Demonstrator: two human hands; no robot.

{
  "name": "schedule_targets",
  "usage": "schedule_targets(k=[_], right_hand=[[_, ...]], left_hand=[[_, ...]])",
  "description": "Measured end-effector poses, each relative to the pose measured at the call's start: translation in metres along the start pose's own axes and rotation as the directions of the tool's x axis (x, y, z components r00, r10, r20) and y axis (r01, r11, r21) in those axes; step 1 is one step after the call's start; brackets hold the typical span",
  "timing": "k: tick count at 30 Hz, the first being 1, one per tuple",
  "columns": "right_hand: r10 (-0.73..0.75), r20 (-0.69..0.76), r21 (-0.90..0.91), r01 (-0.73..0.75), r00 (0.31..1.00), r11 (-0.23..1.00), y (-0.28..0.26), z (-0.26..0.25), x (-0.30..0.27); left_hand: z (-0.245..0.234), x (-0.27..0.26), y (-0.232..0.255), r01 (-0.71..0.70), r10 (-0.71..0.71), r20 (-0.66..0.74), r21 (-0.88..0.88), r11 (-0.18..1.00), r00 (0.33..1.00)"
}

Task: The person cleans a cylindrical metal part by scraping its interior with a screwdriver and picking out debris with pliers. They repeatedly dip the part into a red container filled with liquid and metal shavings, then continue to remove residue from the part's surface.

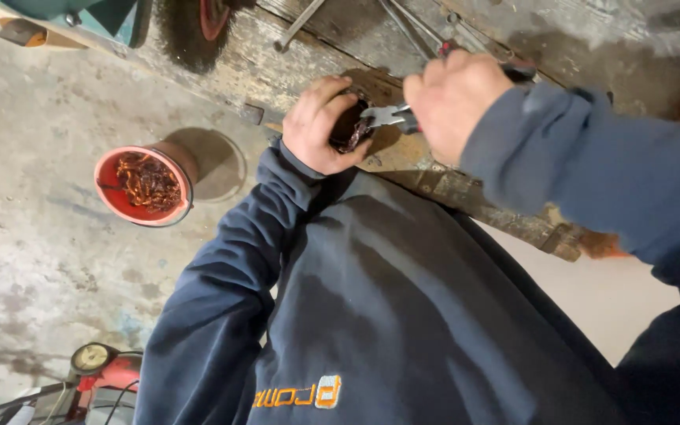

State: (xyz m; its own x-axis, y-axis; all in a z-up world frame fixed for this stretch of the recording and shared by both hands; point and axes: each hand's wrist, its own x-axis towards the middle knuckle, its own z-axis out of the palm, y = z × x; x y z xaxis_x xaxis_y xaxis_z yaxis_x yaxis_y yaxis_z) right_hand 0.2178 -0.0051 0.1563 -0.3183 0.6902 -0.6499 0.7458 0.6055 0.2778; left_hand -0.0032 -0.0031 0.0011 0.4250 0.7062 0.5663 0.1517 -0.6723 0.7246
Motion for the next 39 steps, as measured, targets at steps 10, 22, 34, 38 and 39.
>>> schedule_targets(k=[10, 22, 34, 38, 39], right_hand=[[-0.006, -0.025, 0.417, 0.016, 1.000, 0.909, 0.009, 0.041, 0.004], [0.011, -0.640, 0.061, 0.037, 0.768, 0.997, -0.008, 0.008, -0.011], [-0.334, -0.807, -0.438, -0.114, 0.486, 0.892, -0.001, -0.027, -0.008], [-0.382, -0.698, -0.499, -0.029, 0.606, 0.866, 0.002, -0.031, -0.007], [-0.309, -0.671, -0.432, -0.016, 0.674, 0.902, 0.002, -0.029, -0.008]], left_hand=[[-0.005, 0.005, 0.001, -0.014, 0.014, 0.029, 0.005, 1.000, 0.999], [-0.006, 0.005, 0.014, 0.154, -0.152, 0.127, -0.010, 0.988, 0.980], [-0.001, 0.014, 0.014, 0.167, -0.157, 0.162, -0.051, 0.985, 0.974], [0.004, 0.008, 0.012, 0.157, -0.148, 0.115, -0.076, 0.985, 0.982], [0.006, 0.005, 0.011, 0.159, -0.151, 0.116, -0.062, 0.985, 0.982]])
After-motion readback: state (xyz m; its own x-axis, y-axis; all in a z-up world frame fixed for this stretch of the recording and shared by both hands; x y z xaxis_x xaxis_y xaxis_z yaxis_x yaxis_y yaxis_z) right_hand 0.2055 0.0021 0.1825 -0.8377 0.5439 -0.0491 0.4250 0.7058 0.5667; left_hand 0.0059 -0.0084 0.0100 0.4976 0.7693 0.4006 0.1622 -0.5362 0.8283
